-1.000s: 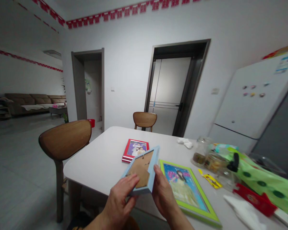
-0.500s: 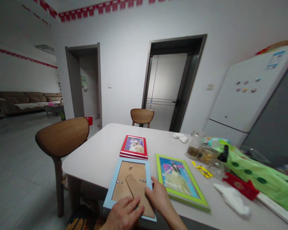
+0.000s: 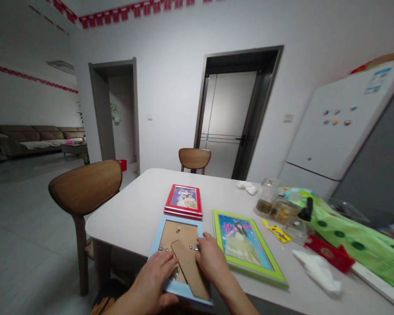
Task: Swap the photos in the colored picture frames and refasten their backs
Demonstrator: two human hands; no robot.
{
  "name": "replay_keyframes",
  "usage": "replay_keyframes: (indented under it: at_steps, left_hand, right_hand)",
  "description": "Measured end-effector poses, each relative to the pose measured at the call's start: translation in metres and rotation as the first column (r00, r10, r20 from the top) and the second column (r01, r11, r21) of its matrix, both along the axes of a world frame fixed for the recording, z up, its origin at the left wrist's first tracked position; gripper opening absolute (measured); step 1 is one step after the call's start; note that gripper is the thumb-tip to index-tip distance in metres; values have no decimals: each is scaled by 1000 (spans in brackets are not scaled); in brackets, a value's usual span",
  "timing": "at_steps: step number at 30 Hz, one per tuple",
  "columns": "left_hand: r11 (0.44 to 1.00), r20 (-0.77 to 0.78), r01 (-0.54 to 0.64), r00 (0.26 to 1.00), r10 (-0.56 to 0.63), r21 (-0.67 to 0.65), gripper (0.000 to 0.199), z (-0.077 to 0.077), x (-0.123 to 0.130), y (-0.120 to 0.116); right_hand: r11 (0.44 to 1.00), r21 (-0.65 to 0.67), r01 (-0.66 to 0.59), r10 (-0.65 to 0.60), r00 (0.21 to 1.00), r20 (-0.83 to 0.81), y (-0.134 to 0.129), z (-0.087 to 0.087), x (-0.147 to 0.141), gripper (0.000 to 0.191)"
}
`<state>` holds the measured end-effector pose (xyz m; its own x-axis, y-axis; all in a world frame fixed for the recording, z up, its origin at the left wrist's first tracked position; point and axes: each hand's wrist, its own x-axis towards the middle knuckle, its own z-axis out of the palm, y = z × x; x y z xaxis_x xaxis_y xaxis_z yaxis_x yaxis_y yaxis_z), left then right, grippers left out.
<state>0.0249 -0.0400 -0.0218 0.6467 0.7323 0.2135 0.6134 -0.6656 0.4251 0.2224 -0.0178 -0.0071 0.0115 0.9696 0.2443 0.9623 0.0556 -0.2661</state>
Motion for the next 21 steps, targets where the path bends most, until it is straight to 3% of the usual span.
replay_keyframes:
  at_steps: [5,11,15,18,21]
  left_hand:
    - [996,-45,-5,999,0,-93,31,12,-16,6]
    - [996,-8,-6,1000,5,-93,34,12,-18,6]
    - [998,23,-11,1000,13,-69,37,6,-22,10]
    - [998,25,-26,999,27,-65,33,8,-21,11]
    - [996,30,-35,999,37,-77,29,10,-19,11]
  right_hand:
    - [999,-46,-19,19,1000,-6,11,-6,-2,24]
    - [1000,-1,5,-5,1000,-25,9,-4,-4,26]
    - [983,51,-179,185,970,-160,-8,-2,-12,28]
    - [922,-20,-386,367,891,-268,-20,-1,-25,26]
    - [893,-53,-447,407,852,-331,-21,-3,-37,18]
